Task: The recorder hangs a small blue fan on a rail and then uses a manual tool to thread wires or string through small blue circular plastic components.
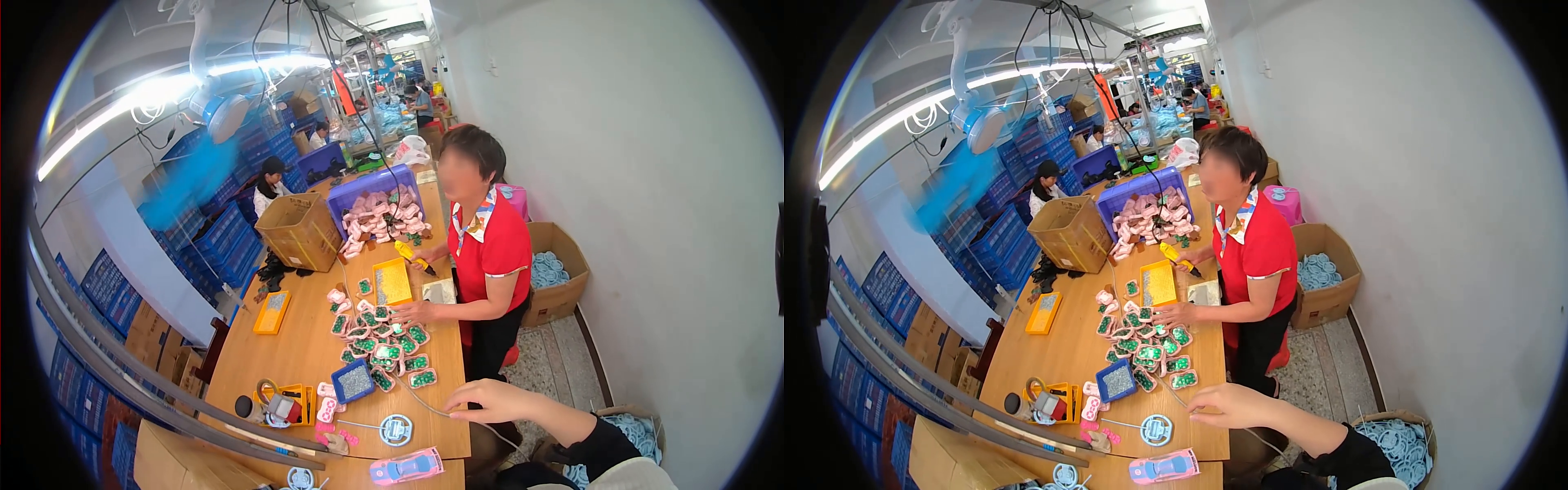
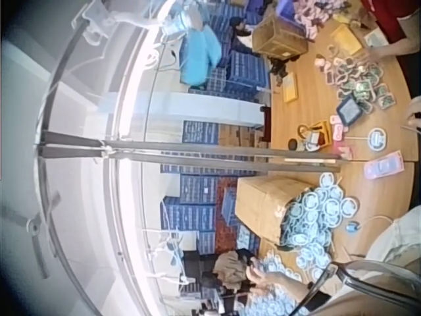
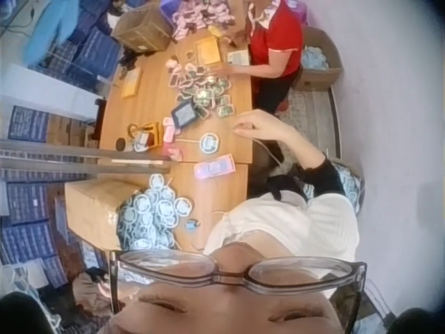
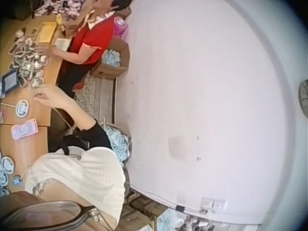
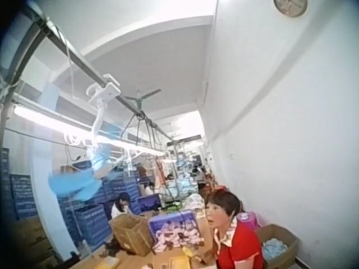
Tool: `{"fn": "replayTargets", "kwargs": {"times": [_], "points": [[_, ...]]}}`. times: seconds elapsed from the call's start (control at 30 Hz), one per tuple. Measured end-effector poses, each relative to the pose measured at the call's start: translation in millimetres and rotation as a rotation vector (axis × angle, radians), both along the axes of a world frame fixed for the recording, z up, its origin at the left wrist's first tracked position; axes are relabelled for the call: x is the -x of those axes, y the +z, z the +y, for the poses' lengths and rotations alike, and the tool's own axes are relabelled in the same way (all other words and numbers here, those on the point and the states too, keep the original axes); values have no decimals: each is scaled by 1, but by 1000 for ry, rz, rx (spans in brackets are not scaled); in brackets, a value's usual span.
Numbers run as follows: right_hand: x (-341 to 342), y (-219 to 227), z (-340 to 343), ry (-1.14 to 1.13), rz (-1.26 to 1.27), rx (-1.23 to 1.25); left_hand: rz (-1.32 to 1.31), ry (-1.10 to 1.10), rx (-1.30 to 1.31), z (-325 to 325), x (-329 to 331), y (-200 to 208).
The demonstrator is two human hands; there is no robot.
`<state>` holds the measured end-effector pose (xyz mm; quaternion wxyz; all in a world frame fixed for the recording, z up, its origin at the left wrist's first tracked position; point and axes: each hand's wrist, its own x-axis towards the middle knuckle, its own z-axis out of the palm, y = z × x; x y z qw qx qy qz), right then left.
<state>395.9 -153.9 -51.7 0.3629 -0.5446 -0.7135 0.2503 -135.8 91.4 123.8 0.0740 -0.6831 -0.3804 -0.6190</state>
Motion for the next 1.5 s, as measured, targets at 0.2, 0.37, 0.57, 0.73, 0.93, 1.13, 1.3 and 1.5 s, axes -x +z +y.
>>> {"fn": "replayTargets", "kwargs": {"times": [0.2, 0.37, 0.57, 0.73, 0.93, 1.13, 1.3, 1.5], "points": [[-3, 5, -16, -32, 16, 16, -28, -39, -34, 14, -26, -27], [-2, 3, -1, 21, 19, 25, -35, 78, -22, -8, 1, -67], [31, 14, 30, 112, -57, 21, -273, 648, 160, -303, 98, -106], [54, -41, 50, 180, 36, 185, -346, 792, 272, -386, 72, -106], [138, -98, 38, 494, 108, 443, -227, 1118, 519, -596, 63, -131], [197, -103, 25, 640, 0, 571, -255, 1139, 996, -675, 21, -198], [218, -118, 26, 636, -102, 525, -306, 803, 1217, -645, 29, -265], [286, -141, 6, 652, -83, 501, -217, 513, 1439, -576, 71, -328]]}}
